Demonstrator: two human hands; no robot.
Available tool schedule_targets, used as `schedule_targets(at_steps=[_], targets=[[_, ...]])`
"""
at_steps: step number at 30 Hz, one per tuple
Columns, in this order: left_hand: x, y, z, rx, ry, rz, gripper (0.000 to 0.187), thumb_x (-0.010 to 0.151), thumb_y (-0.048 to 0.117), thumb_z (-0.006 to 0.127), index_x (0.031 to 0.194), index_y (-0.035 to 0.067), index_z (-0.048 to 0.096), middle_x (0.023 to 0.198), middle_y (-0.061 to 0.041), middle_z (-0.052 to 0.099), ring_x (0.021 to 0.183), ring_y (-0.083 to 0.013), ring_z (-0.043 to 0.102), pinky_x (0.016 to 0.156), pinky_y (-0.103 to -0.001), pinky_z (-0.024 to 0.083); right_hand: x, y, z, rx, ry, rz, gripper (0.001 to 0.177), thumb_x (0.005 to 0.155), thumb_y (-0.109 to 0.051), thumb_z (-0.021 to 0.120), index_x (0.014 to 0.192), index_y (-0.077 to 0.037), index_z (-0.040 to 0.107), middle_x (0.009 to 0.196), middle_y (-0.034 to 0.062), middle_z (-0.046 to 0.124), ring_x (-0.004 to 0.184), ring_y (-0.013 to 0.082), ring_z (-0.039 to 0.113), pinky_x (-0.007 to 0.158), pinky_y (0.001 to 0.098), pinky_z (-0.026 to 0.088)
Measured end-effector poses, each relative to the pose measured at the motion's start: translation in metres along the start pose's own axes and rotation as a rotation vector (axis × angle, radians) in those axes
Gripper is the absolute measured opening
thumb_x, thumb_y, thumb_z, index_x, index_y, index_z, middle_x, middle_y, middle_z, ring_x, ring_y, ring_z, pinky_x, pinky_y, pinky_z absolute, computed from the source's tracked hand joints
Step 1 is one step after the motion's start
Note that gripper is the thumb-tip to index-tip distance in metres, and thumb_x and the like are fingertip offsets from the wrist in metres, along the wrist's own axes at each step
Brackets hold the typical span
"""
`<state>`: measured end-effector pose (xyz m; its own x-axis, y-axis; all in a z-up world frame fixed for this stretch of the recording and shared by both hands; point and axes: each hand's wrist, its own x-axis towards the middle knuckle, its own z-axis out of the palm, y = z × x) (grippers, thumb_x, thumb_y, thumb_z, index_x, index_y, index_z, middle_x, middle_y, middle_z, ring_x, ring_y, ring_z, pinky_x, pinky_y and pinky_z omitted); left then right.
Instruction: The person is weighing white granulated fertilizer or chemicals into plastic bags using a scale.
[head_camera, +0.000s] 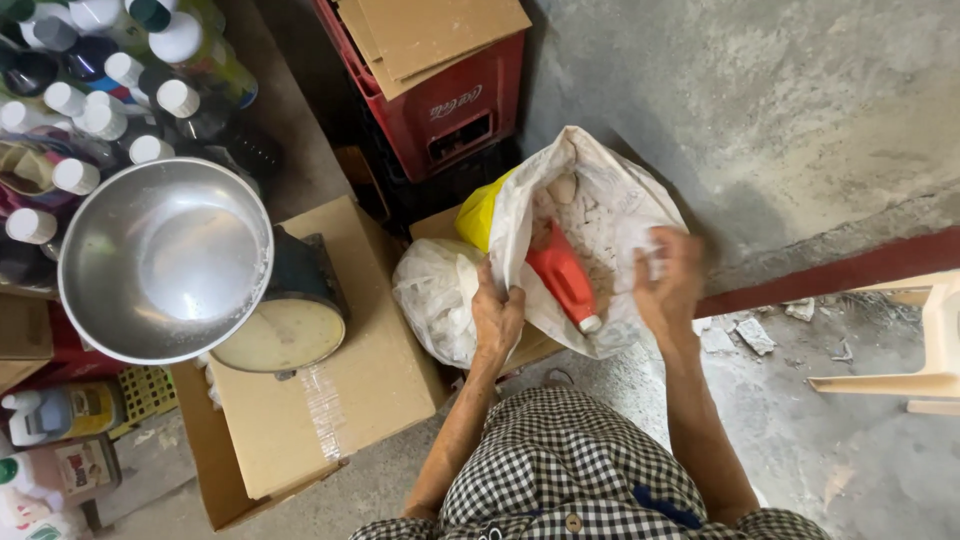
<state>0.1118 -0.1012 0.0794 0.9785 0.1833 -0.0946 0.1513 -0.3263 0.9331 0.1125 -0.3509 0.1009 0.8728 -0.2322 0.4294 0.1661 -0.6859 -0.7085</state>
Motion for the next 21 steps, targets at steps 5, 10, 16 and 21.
schedule_targets(at_steps=[5,10,16,21], targets=[[-0.002,-0.022,0.003,0.139,0.008,0.146,0.073,0.081,0.009,0.060,0.149,-0.006,0.037,0.077,-0.022,0.071,0.069,-0.0362,0.071,0.068,-0.044,0.057,0.000,-0.078,0.032,-0.101,-0.748,0.436,0.045,0.095,-0.028,0.066,0.133,-0.006,0.055,0.100,0.0133,0.069,0.080,0.0223,0.067,0.073,0.0391,0.058],[-0.014,-0.058,0.018,0.298,-0.020,0.391,0.078,0.076,0.007,0.063,0.148,-0.008,0.038,0.088,-0.028,0.070,0.071,-0.0431,0.069,0.065,-0.047,0.056,-0.029,-0.028,0.082,-0.319,-0.917,0.408,0.033,0.099,-0.022,0.058,0.128,-0.007,0.058,0.083,0.0116,0.072,0.067,0.0231,0.067,0.073,0.0417,0.050],[-0.019,-0.014,0.000,0.006,-0.157,0.123,0.077,0.081,0.007,0.060,0.153,-0.002,0.034,0.081,-0.022,0.072,0.070,-0.0303,0.074,0.066,-0.040,0.059,-0.012,-0.023,0.050,-0.285,-0.693,0.377,0.044,0.087,-0.006,0.061,0.131,-0.005,0.054,0.090,0.0167,0.067,0.072,0.0302,0.068,0.062,0.0441,0.059],[-0.019,0.014,0.002,-0.082,-0.204,0.058,0.071,0.084,0.009,0.059,0.152,0.001,0.038,0.078,-0.019,0.071,0.065,-0.0279,0.070,0.063,-0.039,0.058,-0.004,-0.005,0.005,-0.339,-0.537,0.219,0.042,0.087,-0.028,0.075,0.120,-0.004,0.063,0.097,0.0184,0.074,0.084,0.0349,0.073,0.079,0.0500,0.055]])
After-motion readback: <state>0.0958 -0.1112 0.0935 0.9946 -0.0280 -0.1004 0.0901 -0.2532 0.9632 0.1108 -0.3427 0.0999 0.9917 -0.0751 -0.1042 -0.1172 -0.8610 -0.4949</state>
